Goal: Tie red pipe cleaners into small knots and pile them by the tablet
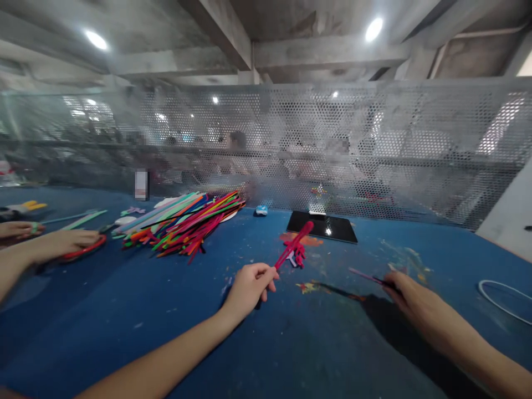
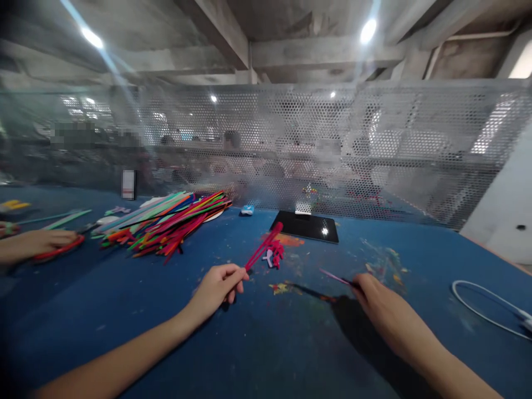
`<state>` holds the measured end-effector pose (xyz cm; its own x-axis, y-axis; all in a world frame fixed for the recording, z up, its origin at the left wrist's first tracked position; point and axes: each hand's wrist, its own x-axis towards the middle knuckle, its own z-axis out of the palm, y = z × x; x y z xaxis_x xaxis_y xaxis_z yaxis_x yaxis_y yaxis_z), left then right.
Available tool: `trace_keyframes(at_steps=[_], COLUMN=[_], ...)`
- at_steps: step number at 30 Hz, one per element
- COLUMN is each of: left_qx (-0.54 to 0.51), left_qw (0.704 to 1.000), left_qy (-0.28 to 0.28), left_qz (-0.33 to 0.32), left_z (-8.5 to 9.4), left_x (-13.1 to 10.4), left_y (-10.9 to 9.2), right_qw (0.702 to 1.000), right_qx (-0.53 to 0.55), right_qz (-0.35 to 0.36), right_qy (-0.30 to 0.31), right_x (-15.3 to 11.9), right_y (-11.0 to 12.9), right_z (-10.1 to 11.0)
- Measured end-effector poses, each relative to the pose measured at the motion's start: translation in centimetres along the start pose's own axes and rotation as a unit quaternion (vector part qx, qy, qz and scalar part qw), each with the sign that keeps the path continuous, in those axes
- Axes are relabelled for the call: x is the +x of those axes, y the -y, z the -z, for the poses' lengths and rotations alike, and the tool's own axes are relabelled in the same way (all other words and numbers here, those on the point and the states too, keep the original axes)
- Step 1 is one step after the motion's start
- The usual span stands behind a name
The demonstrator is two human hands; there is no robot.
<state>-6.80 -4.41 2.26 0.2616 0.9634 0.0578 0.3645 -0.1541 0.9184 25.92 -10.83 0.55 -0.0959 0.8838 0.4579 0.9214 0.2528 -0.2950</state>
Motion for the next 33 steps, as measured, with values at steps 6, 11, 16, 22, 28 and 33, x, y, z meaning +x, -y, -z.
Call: trace_keyframes(at_steps=[6, 11, 16, 22, 28, 33], left_qx=[0.033, 0.056, 0.07, 0.092, 0.184, 0.336], left_qw=[0.998, 0.996, 0.996, 0.995, 0.98, 0.93], left_qy=[-0.041, -0.054, -0.044, -0.027, -0.022, -0.02], left_qz=[-0.025, -0.037, -0.041, -0.041, -0.071, -0.145], left_z=[0.3, 0.3, 0.1, -0.2, -0.1, 0.1], left_x=[-0.2, -0.4, -0.6, -0.7, -1.0, -1.7], left_y=[0.0, 0.0, -0.2, 0.3, -0.4, -1.3], right_qw=[0.949, 0.851, 0.819, 0.779, 0.767, 0.825], right_qx=[0.274, 0.438, 0.463, 0.506, 0.57, 0.521], right_qz=[-0.112, -0.199, -0.255, -0.307, -0.286, -0.216], right_qy=[0.108, 0.21, 0.224, 0.205, 0.07, 0.031], right_x=[1.5, 2.2, 2.7, 3.1, 3.7, 3.2], right_y=[7.8, 10.9, 11.5, 11.1, 9.1, 9.4], right_z=[1.3, -0.1, -1.1, -1.6, -2.0, -1.3])
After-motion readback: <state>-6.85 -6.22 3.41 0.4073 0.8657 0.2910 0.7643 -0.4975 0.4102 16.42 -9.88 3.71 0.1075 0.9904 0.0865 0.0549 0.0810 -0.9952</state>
